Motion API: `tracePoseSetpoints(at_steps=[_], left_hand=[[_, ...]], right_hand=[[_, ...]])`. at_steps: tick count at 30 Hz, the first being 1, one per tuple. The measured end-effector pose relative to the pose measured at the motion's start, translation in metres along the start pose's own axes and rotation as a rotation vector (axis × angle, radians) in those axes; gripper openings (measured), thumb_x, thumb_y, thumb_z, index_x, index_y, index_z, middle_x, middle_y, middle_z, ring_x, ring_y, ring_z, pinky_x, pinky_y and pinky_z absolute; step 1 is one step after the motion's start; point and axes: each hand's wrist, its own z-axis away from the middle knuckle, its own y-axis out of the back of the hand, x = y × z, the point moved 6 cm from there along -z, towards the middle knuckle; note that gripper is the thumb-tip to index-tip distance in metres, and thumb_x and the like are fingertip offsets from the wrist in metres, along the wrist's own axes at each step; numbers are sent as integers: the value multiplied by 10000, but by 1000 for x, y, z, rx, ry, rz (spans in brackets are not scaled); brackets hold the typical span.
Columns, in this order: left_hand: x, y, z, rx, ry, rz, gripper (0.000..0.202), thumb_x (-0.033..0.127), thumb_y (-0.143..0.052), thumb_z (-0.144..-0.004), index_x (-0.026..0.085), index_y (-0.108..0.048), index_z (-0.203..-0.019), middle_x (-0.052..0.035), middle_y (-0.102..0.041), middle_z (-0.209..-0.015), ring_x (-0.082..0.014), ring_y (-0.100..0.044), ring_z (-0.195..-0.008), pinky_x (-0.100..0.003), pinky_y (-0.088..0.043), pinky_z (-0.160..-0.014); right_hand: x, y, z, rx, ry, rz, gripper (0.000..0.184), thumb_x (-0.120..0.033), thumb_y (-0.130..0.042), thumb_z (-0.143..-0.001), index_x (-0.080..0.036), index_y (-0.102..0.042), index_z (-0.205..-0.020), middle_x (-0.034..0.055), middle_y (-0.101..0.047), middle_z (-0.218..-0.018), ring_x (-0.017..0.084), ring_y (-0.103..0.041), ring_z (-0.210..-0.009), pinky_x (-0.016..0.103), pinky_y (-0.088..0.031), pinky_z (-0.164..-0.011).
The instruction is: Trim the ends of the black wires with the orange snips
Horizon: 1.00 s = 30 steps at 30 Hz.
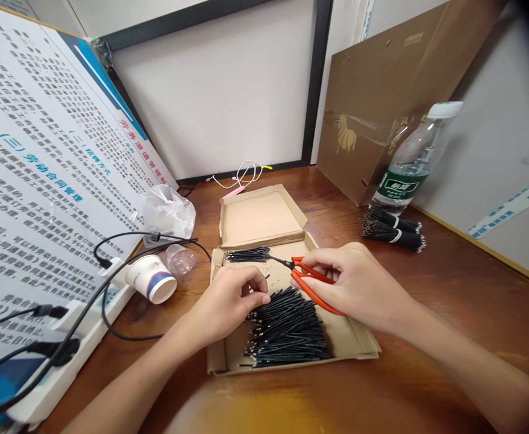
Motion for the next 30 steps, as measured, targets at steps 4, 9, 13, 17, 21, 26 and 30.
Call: tracePoseSetpoints(at_steps=[4, 9, 13, 17, 21, 26, 30], left_hand=[[-11, -6, 2, -62, 113, 142, 37, 133, -597, -802, 166, -607, -817, 21, -590, -681, -83, -510, -481, -184, -390, -444], [-22, -13, 4, -132, 231, 214, 100, 141, -557, -801, 146, -619, -880, -5, -618, -688, -86, -541, -448, -162, -404, -379], [-18, -9, 4, -109, 269, 220, 107, 154, -528, -813, 125, -631, -826, -24, -631, -661, -81, -545, -412, -135, -385, -322], [-8, -4, 6, -80, 310, 329, 88, 189, -560, -821, 126, -621, -830, -41, -662, -728, -75, -555, -374, -116, -351, -265], [-3, -2, 7, -64, 341, 436, 99, 215, -577, -828, 125, -612, -809, -14, -641, -630, -51, -479, -285, -108, -300, -231], [-1, 4, 3, 22, 275, 614, 130, 225, -654, -768, 106, -607, -748, -29, -639, -639, -109, -594, -403, -166, -453, -314], [0, 7, 0, 48, 233, 663, 144, 221, -666, -761, 92, -602, -749, -36, -641, -568, -105, -584, -395, -174, -473, -358]], right_hand=[[0, 0, 0, -1, 1, -8, 203, -254, -555, -800, -142, -702, -715, -38, -443, -488, 90, -320, -481, 258, -271, -474], [0, 1, 0, 2, 0, -10, 221, -264, -552, -805, -146, -680, -669, -43, -413, -485, 90, -304, -486, 254, -267, -469], [-1, -1, 1, -18, 5, -22, 215, -272, -564, -804, -145, -677, -673, -40, -441, -491, 88, -317, -484, 252, -268, -467], [-5, -5, 1, -97, 56, -43, 197, -276, -592, -797, -138, -700, -705, -22, -530, -521, 87, -374, -485, 258, -276, -484], [-5, -4, 2, -99, 65, -42, 218, -295, -595, -800, -136, -702, -696, -18, -546, -518, 85, -385, -477, 261, -276, -488], [-4, -4, 3, -116, 66, -40, 220, -298, -588, -800, -138, -702, -701, -26, -530, -504, 83, -370, -470, 262, -257, -473], [-5, -6, 3, -128, 76, -32, 213, -287, -579, -804, -140, -699, -706, -22, -553, -519, 82, -388, -476, 261, -267, -486]])
